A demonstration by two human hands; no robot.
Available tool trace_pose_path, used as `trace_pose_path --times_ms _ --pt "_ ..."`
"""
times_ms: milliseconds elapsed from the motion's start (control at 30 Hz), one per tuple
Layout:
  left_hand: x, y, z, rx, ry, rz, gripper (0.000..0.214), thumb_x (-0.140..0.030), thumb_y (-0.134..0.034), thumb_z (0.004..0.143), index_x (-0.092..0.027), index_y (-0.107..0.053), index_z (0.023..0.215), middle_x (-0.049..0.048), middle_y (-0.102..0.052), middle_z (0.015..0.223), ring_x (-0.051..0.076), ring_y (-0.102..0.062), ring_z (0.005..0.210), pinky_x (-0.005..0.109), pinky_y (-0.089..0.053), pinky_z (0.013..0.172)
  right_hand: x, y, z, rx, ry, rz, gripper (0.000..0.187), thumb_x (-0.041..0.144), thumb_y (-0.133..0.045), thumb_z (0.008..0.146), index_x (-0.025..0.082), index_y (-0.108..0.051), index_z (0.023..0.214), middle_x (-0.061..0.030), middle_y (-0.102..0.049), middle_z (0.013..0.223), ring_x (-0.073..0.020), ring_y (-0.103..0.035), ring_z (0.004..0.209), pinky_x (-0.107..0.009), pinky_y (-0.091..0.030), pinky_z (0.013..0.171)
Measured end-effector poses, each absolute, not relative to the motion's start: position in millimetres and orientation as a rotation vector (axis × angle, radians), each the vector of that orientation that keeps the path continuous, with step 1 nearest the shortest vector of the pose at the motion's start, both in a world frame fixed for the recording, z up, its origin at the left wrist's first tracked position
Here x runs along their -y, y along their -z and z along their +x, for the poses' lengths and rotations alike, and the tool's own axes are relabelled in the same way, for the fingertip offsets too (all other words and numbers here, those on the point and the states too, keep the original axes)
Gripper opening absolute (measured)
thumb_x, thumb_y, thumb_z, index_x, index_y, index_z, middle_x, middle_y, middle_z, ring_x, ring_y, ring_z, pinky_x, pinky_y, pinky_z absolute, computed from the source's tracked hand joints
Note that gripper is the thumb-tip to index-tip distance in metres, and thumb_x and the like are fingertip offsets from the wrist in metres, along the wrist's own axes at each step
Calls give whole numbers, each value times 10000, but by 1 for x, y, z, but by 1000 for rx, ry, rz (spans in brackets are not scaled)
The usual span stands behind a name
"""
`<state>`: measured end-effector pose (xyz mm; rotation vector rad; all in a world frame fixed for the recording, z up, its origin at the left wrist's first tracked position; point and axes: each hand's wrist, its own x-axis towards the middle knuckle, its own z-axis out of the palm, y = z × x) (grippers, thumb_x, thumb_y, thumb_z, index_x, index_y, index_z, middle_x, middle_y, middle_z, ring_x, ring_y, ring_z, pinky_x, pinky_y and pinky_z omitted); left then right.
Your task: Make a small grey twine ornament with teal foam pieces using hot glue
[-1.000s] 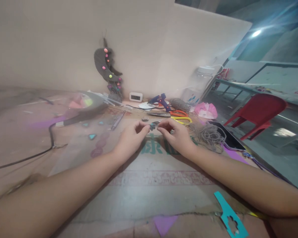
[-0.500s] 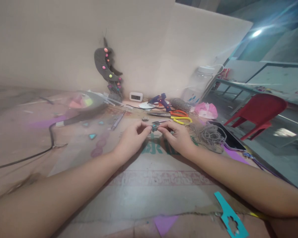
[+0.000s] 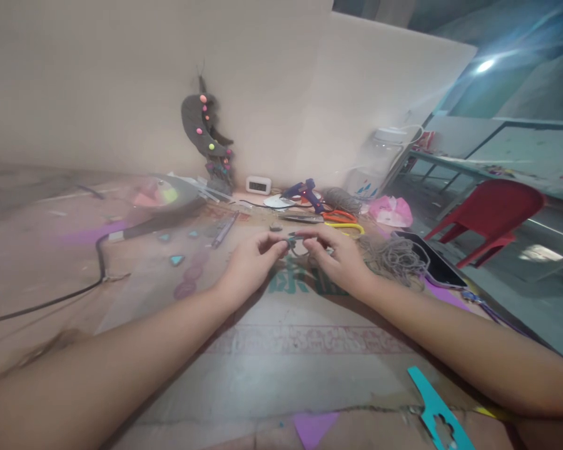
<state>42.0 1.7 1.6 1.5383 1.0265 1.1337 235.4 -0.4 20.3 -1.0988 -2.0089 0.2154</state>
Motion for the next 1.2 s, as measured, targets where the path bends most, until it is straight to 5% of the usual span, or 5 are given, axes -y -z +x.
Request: trace_pose_path --times_ms 233,500,733,967,1200 --pt "-1 -2 44 -1074 -1136 1512 190 -356 -656 820 -172 -700 813 35 -730 804 183 -654 770 308 -497 755 -42 -30 266 1837 -264 -1354 221 317 -599 873 179 -669 1030 -66 -730 988 -181 -645 798 -322 -515 741" --pt "-5 2 44 -1092 -1119 1529 203 -380 -661 834 -181 -696 844 32 -729 838 171 -644 776 294 -476 731 -135 -38 285 1872 -139 -1701 610 258 -659 865 89 -493 1427 -207 -532 1464 -271 -562 1297 -378 -422 1082" --pt "-7 4 44 -1101 -1111 1537 228 -401 -639 848 -177 -681 859 34 -716 834 175 -633 787 294 -458 737 -186 -33 265 1861 -256 -1839 401 388 -750 807 96 -713 1079 -161 -755 1064 -258 -710 983 -324 -530 872" --pt "-7 3 46 -1092 -1127 1515 195 -363 -629 851 -171 -662 848 40 -710 828 176 -635 783 290 -454 734 -180 -33 261 1771 -182 -1887 283 277 -682 851 40 -721 1001 -244 -741 1058 -326 -700 1032 -350 -526 869" --pt "-9 8 46 -1082 -1166 1514 198 -375 -624 849 -179 -652 844 45 -713 848 182 -638 810 296 -449 760 -108 -66 262 1787 -404 -1764 269 349 -607 919 117 -738 948 -116 -775 771 -209 -736 719 -253 -556 664"
